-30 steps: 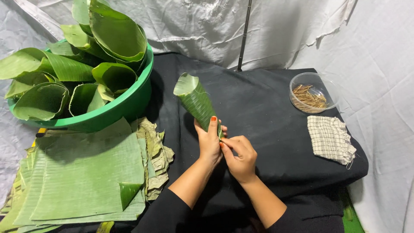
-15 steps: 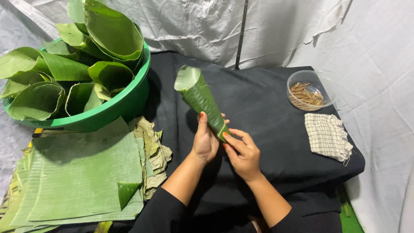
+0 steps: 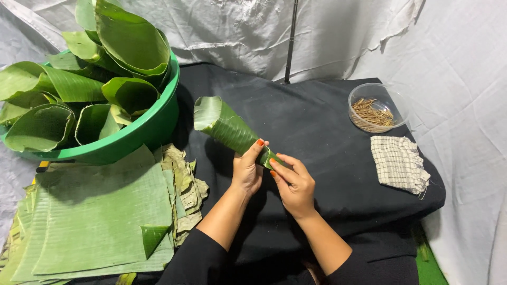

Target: Folding banana leaves into cones and securing them with toothpicks

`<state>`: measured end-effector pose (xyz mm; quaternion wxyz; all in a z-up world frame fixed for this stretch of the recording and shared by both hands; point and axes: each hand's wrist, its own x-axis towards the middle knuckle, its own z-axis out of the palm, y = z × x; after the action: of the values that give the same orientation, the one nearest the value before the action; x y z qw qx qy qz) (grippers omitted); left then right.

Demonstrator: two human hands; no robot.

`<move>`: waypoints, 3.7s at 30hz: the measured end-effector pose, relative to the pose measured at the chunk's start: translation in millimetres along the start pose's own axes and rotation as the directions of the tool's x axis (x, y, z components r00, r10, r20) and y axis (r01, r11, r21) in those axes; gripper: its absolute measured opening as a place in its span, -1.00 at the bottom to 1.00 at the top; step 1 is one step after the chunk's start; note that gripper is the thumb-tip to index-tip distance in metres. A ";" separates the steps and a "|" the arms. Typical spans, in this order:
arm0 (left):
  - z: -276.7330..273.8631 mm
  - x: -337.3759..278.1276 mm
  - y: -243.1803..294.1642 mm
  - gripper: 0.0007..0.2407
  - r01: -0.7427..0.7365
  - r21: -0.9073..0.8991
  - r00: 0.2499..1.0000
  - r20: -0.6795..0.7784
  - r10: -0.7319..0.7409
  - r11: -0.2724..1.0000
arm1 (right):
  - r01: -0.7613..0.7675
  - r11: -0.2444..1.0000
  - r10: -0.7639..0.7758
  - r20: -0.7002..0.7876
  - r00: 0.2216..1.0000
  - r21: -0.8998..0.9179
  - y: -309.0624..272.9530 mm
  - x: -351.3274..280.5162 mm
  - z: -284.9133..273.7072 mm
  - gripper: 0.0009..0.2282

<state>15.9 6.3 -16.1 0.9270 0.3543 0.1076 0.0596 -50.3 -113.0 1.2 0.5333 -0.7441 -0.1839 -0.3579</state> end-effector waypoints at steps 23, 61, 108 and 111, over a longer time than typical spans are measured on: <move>14.9 -21.6 -9.8 -0.81 0.084 0.007 0.996 0.018 -0.084 0.996 | 0.010 1.000 -0.011 -0.042 0.999 -0.007 30.2 -17.3 -2.4 -0.81; 44.2 -28.1 6.2 -0.77 -0.006 -0.173 0.991 -0.136 -0.018 0.985 | -0.056 0.982 0.039 0.097 0.995 0.183 50.9 -6.9 -37.0 -0.83; 177.7 56.2 -108.0 -0.93 0.468 0.442 0.761 0.240 -0.603 0.766 | -0.389 0.787 0.478 -0.076 0.875 0.478 211.0 172.1 -230.7 -0.66; 167.0 66.9 -131.7 -0.93 0.460 0.373 0.740 0.342 -0.580 0.806 | -0.445 0.825 0.509 -0.114 0.853 0.348 227.7 170.7 -236.7 -0.71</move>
<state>125.6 -186.5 6.4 0.8496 0.4335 -0.0022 -0.3003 134.7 -433.2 16.3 0.7315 -0.6332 0.0105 -0.2528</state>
